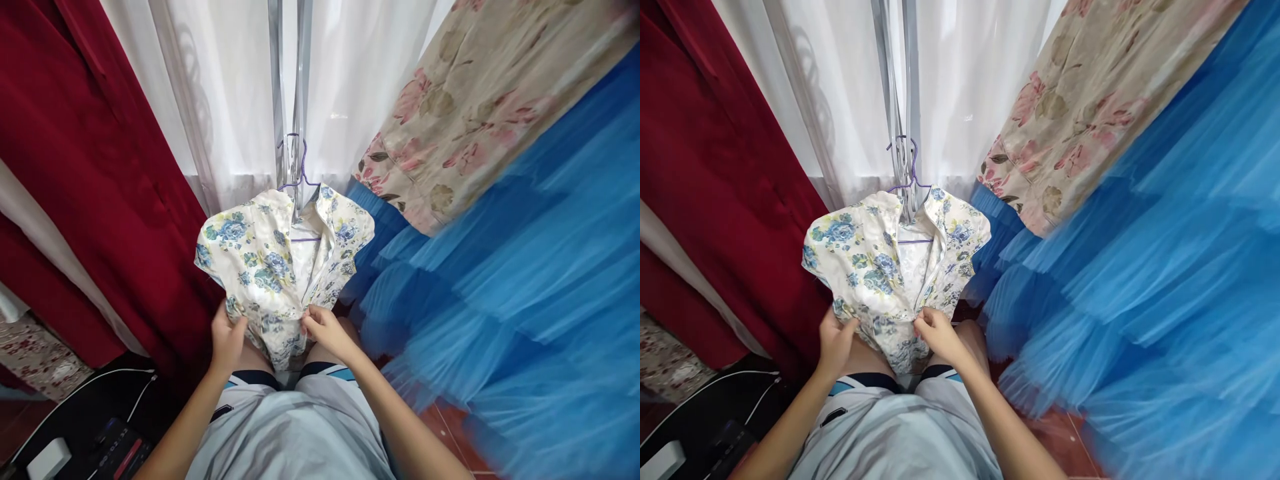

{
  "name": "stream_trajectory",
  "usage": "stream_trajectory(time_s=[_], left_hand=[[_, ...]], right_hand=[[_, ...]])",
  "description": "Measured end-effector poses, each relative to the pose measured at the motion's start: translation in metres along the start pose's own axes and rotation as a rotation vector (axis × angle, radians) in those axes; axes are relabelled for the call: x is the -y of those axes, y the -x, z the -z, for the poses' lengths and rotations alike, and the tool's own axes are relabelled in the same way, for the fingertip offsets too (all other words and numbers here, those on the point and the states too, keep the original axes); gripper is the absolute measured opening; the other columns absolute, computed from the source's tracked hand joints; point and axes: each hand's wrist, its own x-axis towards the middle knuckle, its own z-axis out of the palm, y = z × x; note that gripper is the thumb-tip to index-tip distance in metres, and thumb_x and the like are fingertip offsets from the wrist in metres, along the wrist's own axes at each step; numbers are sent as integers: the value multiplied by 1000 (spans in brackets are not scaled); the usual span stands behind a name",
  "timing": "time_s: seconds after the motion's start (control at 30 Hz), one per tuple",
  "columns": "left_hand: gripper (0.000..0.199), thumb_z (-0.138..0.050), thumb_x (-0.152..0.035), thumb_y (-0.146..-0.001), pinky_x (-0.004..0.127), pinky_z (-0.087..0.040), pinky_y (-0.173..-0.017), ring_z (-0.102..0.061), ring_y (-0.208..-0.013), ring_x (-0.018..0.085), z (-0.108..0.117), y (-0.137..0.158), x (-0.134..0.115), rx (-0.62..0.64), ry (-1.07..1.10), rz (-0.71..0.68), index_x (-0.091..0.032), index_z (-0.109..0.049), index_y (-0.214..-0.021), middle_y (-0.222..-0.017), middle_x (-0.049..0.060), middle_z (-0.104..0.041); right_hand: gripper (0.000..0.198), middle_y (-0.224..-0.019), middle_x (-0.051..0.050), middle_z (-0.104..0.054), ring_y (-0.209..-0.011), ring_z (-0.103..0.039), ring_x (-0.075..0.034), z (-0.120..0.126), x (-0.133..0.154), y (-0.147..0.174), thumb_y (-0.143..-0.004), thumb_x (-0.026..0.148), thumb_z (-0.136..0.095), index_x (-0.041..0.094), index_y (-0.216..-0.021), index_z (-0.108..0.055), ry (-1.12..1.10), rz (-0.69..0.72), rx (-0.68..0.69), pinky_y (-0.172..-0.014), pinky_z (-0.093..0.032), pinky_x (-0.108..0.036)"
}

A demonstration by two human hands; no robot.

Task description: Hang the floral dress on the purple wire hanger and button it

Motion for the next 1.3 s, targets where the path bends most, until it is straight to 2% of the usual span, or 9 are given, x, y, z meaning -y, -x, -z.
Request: stream_trajectory(time_s=[0.1, 0.2, 0.33, 0.47, 0.67, 0.8, 1.07, 1.17, 1.3], left_hand=[[42, -67, -15, -72, 33, -49, -90, -58, -107, 21, 0, -8, 6, -308, 10, -261, -21, -51, -110, -112, 8, -56], [22, -62, -16, -79, 31, -49, -86, -59, -97, 19, -13, 5, 1, 18, -160, -354, -21, -55, -100, -100, 6, -59], [12, -56, -18, -85, 31, -50, -84, -63, -94, 21, -47, 38, 1, 536, -339, -205, -22, -59, -96, -96, 6, -66], [8, -52, -30, -91, 31, -49, -79, -65, -89, 23, -67, 53, 8, 505, -382, -113, -23, -57, -92, -90, 7, -68], [14, -45, -23, -93, 27, -46, -72, -65, -83, 20, -68, 44, -1, 618, -485, -187, -22, -56, -85, -88, 6, -68], [21, -47, -12, -86, 30, -44, -68, -68, -83, 25, -78, 36, -15, 799, -812, -278, -22, -62, -97, -94, 8, -70], [25, -55, -7, -78, 33, -46, -68, -69, -81, 29, -96, 11, -21, 988, -1013, -249, -16, -70, -95, -88, 14, -72], [14, -58, -24, -86, 30, -47, -69, -67, -80, 24, -95, -18, -32, 932, -800, -264, -21, -70, -91, -84, 8, -72], [31, -50, -35, -96, 26, -45, -66, -62, -70, 17, -97, -71, -85, 445, -186, -362, -23, -59, -123, -82, 4, -68]], right_hand=[[15, -63, 1, -59, -60, -52, -13, 4, 6, 3, -82, 17, -48, 18, -68, -52, 155, 30, -5, -56, -35, -23], [15, -62, 2, -55, -60, -49, -12, 4, 13, 6, -82, 17, -49, 18, -68, -51, 290, 66, 21, -56, -32, -23], [18, -61, 3, -53, -58, -46, -12, 6, 22, 11, -86, 18, -49, 19, -68, -52, 346, 178, 95, -55, -30, -24], [20, -63, 1, -59, -57, -49, -13, 11, 29, 16, -89, 25, -51, 19, -72, -58, 291, 212, 120, -54, -33, -24], [18, -53, 0, -62, -42, -47, -10, 20, 46, -3, -85, 27, -52, 16, -76, -63, -282, 1, 64, -44, -35, -22], [20, -50, 2, -58, -36, -35, -6, 46, 88, -52, -82, 31, -59, 14, -76, -67, -467, 159, -208, -37, -22, -21], [19, -51, 5, -48, -39, -31, -5, 82, 160, -113, -77, 33, -63, 14, -75, -64, -674, 306, -340, -37, -21, -21], [19, -50, 4, -50, -40, -33, -6, 76, 156, -104, -78, 34, -62, 15, -75, -64, -621, 325, -368, -39, -21, -21], [18, -46, 4, -50, -40, -35, -7, 73, 149, -91, -80, 31, -61, 17, -70, -62, -468, 320, -378, -40, -22, -21]])
